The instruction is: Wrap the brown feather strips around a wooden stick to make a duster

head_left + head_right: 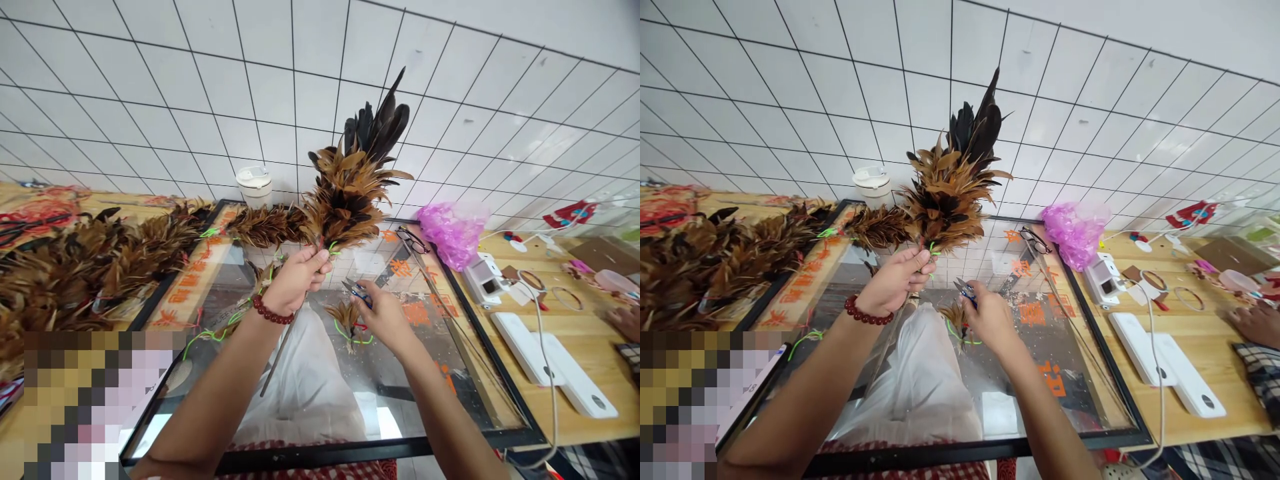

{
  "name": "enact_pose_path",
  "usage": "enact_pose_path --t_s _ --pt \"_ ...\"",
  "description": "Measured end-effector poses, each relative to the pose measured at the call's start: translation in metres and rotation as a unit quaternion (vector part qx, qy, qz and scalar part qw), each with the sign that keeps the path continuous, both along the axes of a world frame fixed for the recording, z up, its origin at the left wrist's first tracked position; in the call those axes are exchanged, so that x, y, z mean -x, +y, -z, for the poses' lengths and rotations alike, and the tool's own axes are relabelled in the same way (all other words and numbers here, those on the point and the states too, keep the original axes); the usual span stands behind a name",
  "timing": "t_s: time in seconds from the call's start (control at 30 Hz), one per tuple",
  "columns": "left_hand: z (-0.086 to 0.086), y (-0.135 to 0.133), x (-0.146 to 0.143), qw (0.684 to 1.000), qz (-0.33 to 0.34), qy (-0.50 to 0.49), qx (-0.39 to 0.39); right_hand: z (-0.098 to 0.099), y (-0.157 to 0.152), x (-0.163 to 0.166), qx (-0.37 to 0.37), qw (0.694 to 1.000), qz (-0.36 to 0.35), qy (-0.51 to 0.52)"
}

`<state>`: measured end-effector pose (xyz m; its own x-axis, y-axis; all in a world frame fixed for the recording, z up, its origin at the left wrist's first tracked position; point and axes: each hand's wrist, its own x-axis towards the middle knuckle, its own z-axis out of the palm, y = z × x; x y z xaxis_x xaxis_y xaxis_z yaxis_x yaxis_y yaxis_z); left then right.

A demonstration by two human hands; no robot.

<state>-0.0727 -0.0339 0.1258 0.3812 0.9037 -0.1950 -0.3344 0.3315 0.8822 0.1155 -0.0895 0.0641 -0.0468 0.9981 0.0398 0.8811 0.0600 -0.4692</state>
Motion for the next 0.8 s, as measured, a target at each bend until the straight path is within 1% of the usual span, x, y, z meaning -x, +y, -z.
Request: enact_pose_path --t_s 0.17,0.27,0.33,0.4,0.43,0.5,0.57,0.6,0.63,0.7,0.77,0.8 --pt "0.000 -0.003 -0.004 1.000 0.013 -0.006 0.007 0.000 0.000 0.000 -0.025 1.000 -0.002 -0.002" --pt "-0.001 -0.005 -0.001 0.999 0.008 -0.034 0.022 0.003 -0.001 -0.008 -0.034 0.999 0.010 -0.024" --pt "-0.002 -0.005 0.007 0.997 -0.007 -0.069 0.040 0.009 0.000 -0.020 -0.033 0.998 0.044 -0.028" --pt "-0.004 -0.006 0.019 0.991 -0.016 -0.110 0.072 0.019 0.002 -0.036 -0.024 0.996 0.086 -0.007" --pt "-0.004 -0.007 0.026 0.987 -0.014 -0.129 0.095 0.025 0.003 -0.044 -0.017 0.995 0.093 0.015" --pt "-0.002 -0.008 0.039 0.976 -0.005 -0.162 0.144 0.035 0.003 -0.062 -0.002 0.995 0.069 0.066" --pt "0.004 -0.009 0.049 0.966 -0.004 -0.179 0.187 0.040 -0.001 -0.078 0.016 0.993 0.024 0.115" --pt "0.008 -0.009 0.053 0.963 -0.006 -0.182 0.201 0.040 -0.005 -0.085 0.020 0.991 0.012 0.129" --pt "0.013 -0.010 0.055 0.960 -0.009 -0.181 0.212 0.039 -0.009 -0.090 0.016 0.991 0.015 0.130" --pt "0.024 -0.010 0.058 0.957 -0.014 -0.178 0.228 0.034 -0.019 -0.095 0.000 0.994 0.050 0.094" --pt "0.034 -0.011 0.059 0.955 -0.018 -0.178 0.238 0.031 -0.030 -0.091 -0.001 0.996 0.078 0.037" --pt "0.038 -0.011 0.059 0.953 -0.020 -0.177 0.244 0.032 -0.034 -0.085 0.009 0.996 0.083 0.014"
